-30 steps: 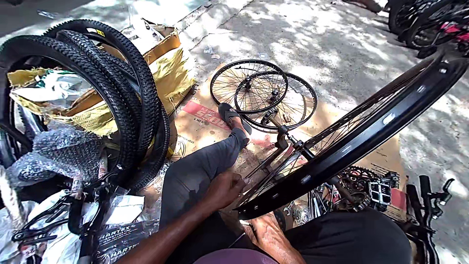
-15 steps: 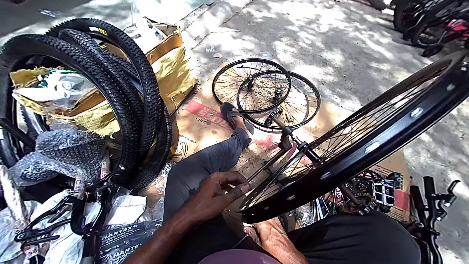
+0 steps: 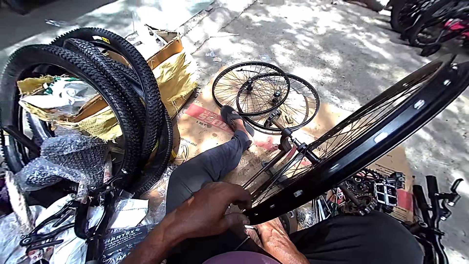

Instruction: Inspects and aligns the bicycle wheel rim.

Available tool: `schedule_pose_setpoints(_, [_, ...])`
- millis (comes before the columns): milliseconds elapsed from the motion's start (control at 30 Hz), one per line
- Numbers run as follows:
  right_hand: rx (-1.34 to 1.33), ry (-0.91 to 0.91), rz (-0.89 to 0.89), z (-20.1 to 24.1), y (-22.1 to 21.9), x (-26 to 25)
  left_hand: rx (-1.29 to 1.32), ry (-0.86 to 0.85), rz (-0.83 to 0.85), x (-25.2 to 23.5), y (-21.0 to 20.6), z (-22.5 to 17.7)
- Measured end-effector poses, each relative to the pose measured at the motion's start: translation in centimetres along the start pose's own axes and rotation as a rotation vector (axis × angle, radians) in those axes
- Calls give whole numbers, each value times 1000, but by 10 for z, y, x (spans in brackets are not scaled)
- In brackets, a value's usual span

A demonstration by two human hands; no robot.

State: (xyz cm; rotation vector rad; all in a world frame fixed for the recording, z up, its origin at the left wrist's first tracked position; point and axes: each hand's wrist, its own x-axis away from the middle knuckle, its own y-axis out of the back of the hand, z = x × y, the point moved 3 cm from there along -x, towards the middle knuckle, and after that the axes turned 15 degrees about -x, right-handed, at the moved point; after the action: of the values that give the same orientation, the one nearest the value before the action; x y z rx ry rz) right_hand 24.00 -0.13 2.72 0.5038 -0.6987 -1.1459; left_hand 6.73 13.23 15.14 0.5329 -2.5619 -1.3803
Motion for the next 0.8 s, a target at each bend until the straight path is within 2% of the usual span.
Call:
schedule_pose_setpoints(67, [-21, -63, 65, 3, 4, -3, -142, 39, 134, 1, -6, 4])
schedule_pose_setpoints(100, [-29, -65, 63, 4, 4, -3, -156, 46, 139, 1, -6, 4])
schedule_pose_setpoints(167, [-40, -48, 41, 5, 5, -1, -54, 19, 7, 0, -1, -1])
schedule_pose_setpoints(267, [-24, 21, -21, 2, 2, 2, 303, -75, -218, -5, 13, -10])
schedule_pose_setpoints(333, [-21, -27, 41, 5, 5, 0, 347, -88, -227, -6, 16, -9])
schedule_pose_setpoints(367, [-25, -83, 121, 9, 11, -2, 247, -54, -154, -4, 13, -4])
schedule_pose_setpoints(400, [-28, -104, 156, 10, 12, -3, 86, 6, -11, -1, 8, 2])
schedule_pose_setpoints(467, [-17, -37, 49, 2, 3, -1, -163, 103, 299, 3, -7, 13])
schedule_pose_setpoints(500, [-13, -14, 17, -1, 0, 0, -204, 127, 348, 4, -12, 15])
schedule_pose_setpoints(567, [-10, -3, 12, -1, -1, 0, -128, 103, 226, 4, -10, 13])
schedule_pose_setpoints(667, [-11, -10, 19, 1, 0, 1, 188, -19, -146, -1, 8, -1])
schedule_pose_setpoints(700, [-15, -14, 19, 1, 0, 2, 317, -65, -225, -4, 14, -7])
schedule_pose_setpoints(767, [-18, -11, 15, 2, 0, 2, 423, -130, -251, -7, 20, -11])
schedule_pose_setpoints(800, [-18, -9, 11, 2, 0, 3, 350, -115, -196, -5, 18, -8])
